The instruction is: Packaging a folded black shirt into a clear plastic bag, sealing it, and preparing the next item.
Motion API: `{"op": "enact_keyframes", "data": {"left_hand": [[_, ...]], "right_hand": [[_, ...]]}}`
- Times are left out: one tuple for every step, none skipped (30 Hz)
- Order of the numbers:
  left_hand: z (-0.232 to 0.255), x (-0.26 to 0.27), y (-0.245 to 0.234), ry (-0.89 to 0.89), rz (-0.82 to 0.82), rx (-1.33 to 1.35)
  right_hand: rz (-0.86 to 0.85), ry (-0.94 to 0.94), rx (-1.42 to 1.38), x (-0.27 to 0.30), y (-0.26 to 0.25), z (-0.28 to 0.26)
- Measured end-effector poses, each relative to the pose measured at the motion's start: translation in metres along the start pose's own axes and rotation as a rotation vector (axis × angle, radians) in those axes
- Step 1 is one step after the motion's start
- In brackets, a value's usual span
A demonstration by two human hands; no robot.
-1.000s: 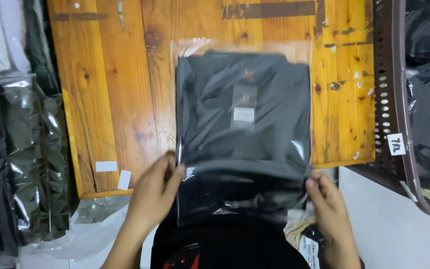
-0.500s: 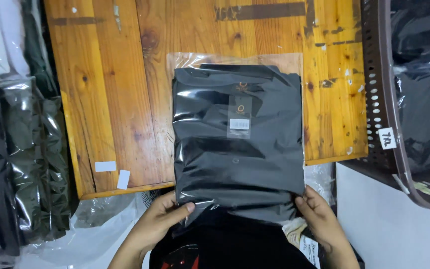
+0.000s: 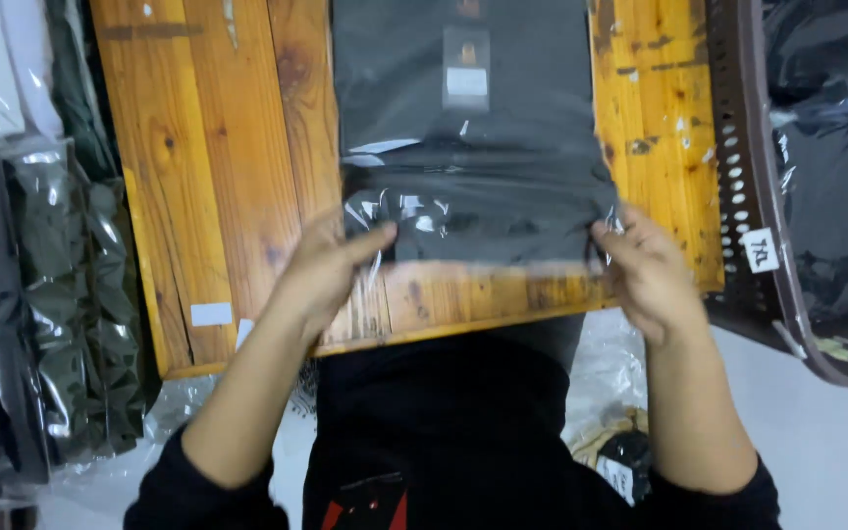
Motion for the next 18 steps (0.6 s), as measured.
{"op": "enact_keyframes", "data": {"left_hand": [[-0.005, 0.007, -0.004, -0.015, 0.001, -0.128], [-0.011, 0.015, -0.009, -0.037, 0.001, -0.261], [-0.018, 0.017, -0.012, -0.034, -0.004, -0.264], [-0.032, 0.022, -0.015, -0.097, -0.017, -0.198], [-0.046, 0.028, -0.019, -0.161, -0.03, -0.13], [-0.034, 0.031, -0.015, -0.171, -0.033, -0.132], [-0.027, 0.037, -0.011, -0.251, -0.04, -0.159], [-0.022, 0.045, -0.007, -0.333, -0.04, -0.179], [-0.028, 0.043, -0.015, -0.346, -0.035, -0.173], [-0.029, 0.038, -0.024, -0.319, -0.032, -0.221], [-0.03, 0.034, -0.033, -0.292, -0.029, -0.269], [-0.03, 0.033, -0.035, -0.293, -0.028, -0.269], [-0.023, 0.03, -0.042, -0.221, 0.036, -0.377], [-0.015, 0.026, -0.048, -0.146, 0.095, -0.488], [-0.011, 0.022, -0.048, -0.143, 0.088, -0.493], [-0.002, 0.02, -0.048, -0.077, 0.108, -0.671], [0.007, 0.019, -0.048, -0.008, 0.126, -0.848], [0.004, 0.017, -0.049, -0.008, 0.12, -0.85]], "right_hand": [[-0.017, -0.011, 0.096, 0.006, 0.01, -0.003], [-0.03, -0.017, 0.189, 0.014, 0.019, -0.003], [-0.026, -0.022, 0.186, 0.016, 0.013, 0.002], [-0.035, -0.027, 0.181, 0.021, 0.008, 0.01], [-0.043, -0.031, 0.177, 0.025, 0.003, 0.018], [-0.036, -0.023, 0.177, 0.027, -0.004, 0.024], [-0.04, -0.023, 0.143, 0.029, -0.011, 0.029], [-0.052, -0.017, 0.114, 0.032, -0.019, 0.033], [-0.051, -0.004, 0.118, 0.036, -0.021, 0.034], [-0.026, 0.048, 0.1, 0.037, -0.023, 0.036], [-0.001, 0.1, 0.082, 0.038, -0.026, 0.038], [-0.001, 0.101, 0.082, 0.034, -0.026, 0.039], [0.03, 0.128, 0.087, 0.031, -0.031, 0.043], [0.066, 0.15, 0.089, 0.028, -0.035, 0.046], [0.071, 0.146, 0.085, 0.022, -0.033, 0.044], [0.098, 0.138, 0.093, 0.019, -0.034, 0.042], [0.125, 0.131, 0.101, 0.016, -0.035, 0.04], [0.13, 0.13, 0.1, 0.017, -0.034, 0.039]]}}
Point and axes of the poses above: each hand's wrist, its own x-axis away from the middle knuckle, its own y-axis out of the palm, z = x × y, the point moved 8 cm from there along -x, towards the middle knuckle, and after that the axes turned 10 degrees about -x, right-handed, at the moved point
